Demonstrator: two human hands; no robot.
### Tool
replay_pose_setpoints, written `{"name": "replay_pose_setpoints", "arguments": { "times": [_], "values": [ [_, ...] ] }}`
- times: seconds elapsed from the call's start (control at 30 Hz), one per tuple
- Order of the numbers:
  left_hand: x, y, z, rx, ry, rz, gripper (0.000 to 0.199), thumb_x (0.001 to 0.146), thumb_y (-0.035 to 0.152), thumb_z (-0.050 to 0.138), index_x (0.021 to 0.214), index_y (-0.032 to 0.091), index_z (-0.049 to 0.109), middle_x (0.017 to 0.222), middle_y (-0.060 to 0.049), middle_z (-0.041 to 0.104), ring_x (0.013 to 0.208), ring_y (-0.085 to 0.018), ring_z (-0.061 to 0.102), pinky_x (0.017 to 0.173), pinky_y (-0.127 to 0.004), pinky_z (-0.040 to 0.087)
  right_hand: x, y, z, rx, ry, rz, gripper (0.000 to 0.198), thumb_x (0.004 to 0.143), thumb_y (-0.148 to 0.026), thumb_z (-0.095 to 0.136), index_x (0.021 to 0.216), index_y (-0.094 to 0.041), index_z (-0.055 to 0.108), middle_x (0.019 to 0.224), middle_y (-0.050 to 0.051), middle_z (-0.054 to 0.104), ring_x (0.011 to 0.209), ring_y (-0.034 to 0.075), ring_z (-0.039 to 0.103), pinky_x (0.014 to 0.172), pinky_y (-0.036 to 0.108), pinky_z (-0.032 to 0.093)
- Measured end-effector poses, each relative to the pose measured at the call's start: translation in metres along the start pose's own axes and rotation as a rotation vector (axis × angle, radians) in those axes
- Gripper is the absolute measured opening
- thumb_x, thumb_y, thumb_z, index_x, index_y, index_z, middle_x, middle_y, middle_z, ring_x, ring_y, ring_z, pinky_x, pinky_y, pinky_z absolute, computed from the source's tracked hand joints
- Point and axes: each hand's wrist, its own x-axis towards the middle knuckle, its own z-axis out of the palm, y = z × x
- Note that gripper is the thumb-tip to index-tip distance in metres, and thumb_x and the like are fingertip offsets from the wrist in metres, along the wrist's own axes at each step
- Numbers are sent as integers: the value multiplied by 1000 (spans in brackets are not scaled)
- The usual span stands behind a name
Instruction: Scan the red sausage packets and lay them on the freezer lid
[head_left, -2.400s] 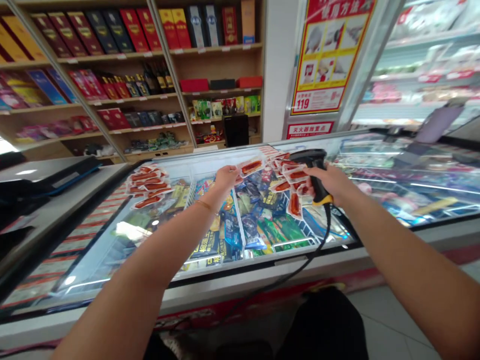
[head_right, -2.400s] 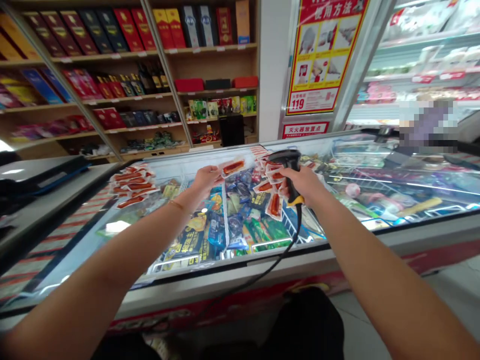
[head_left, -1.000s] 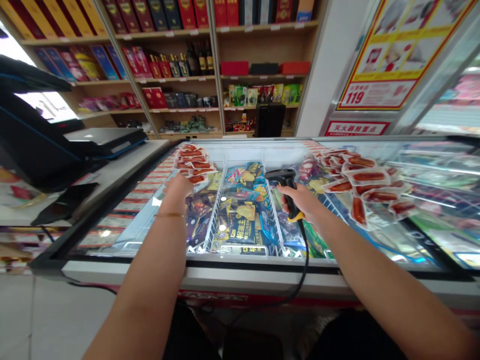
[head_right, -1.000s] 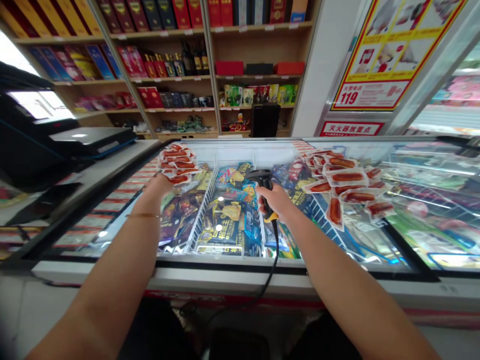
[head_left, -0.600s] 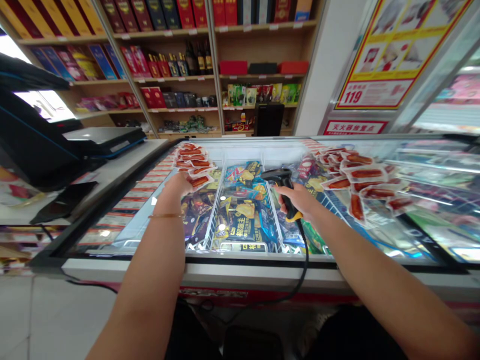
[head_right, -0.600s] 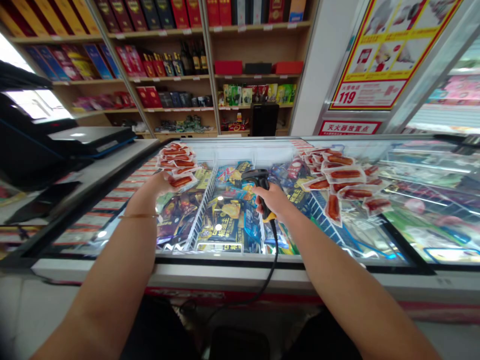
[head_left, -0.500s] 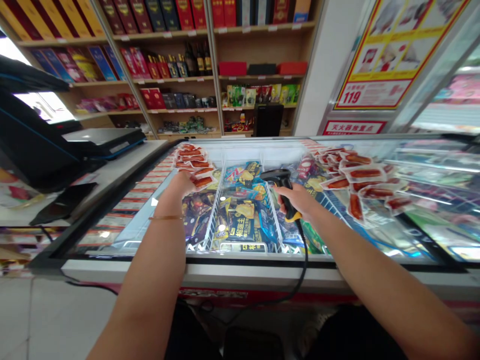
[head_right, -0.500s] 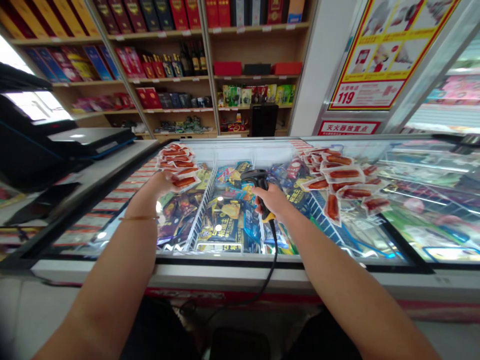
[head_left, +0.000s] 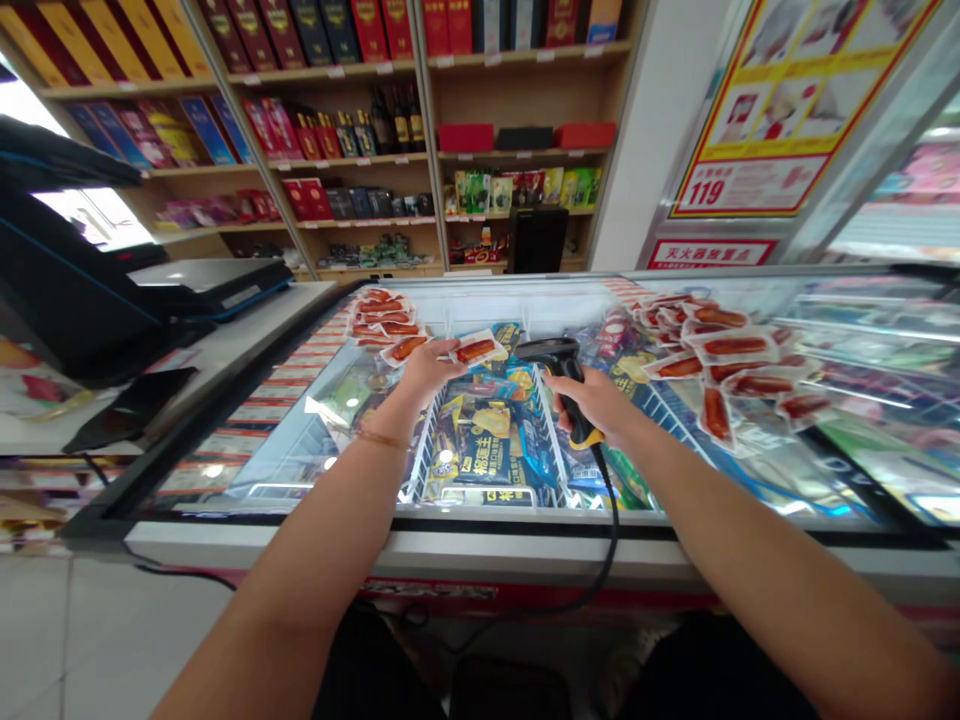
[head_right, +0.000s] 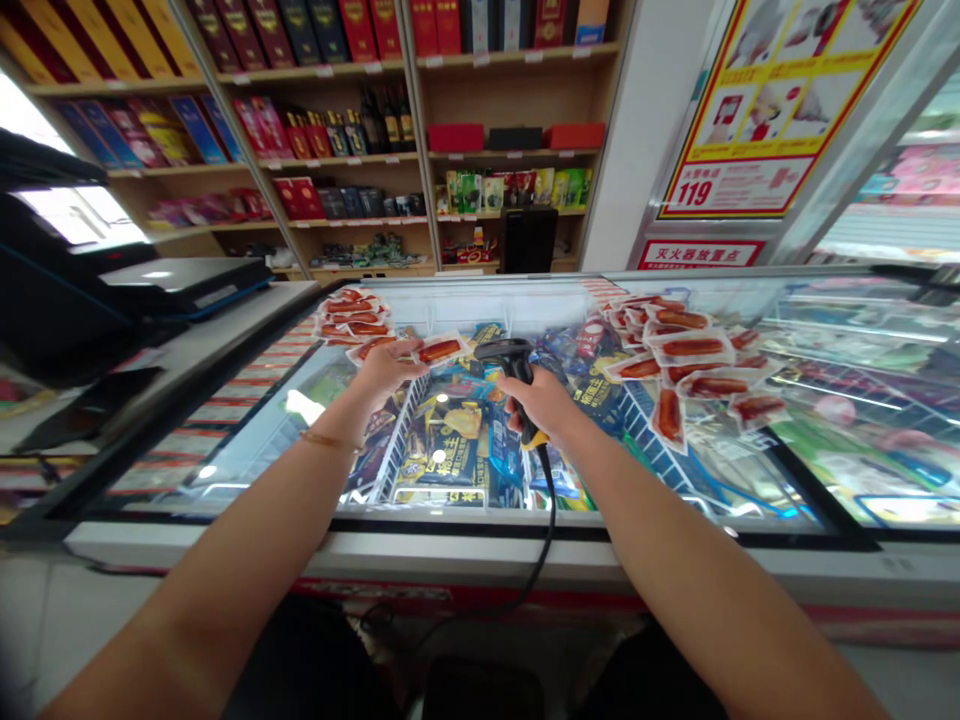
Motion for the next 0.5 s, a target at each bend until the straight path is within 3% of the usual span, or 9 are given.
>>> {"name": "replay_pose_setpoints", "arguments": {
  "times": [0.23, 0.5],
  "values": [
    [1, 5, -1, -50, -13, 54, 72, 51, 9, 73, 123, 13, 64, 107, -12, 73, 86, -24, 71, 77, -32, 56, -5, 3, 4, -8, -99, -123, 26, 77, -36, 69, 89, -21, 52, 54, -5, 57, 37, 12, 52, 36, 23, 42],
    [2, 4, 2, -51, -33, 105, 72, 53, 10, 73, 124, 12, 63, 108, -12, 72, 93, -25, 71, 84, -35, 56, -15, 1, 13, -79, -180, -133, 29, 77, -40, 69, 90, -21, 52, 57, -6, 57, 38, 10, 52, 38, 22, 44]
  ]
}}
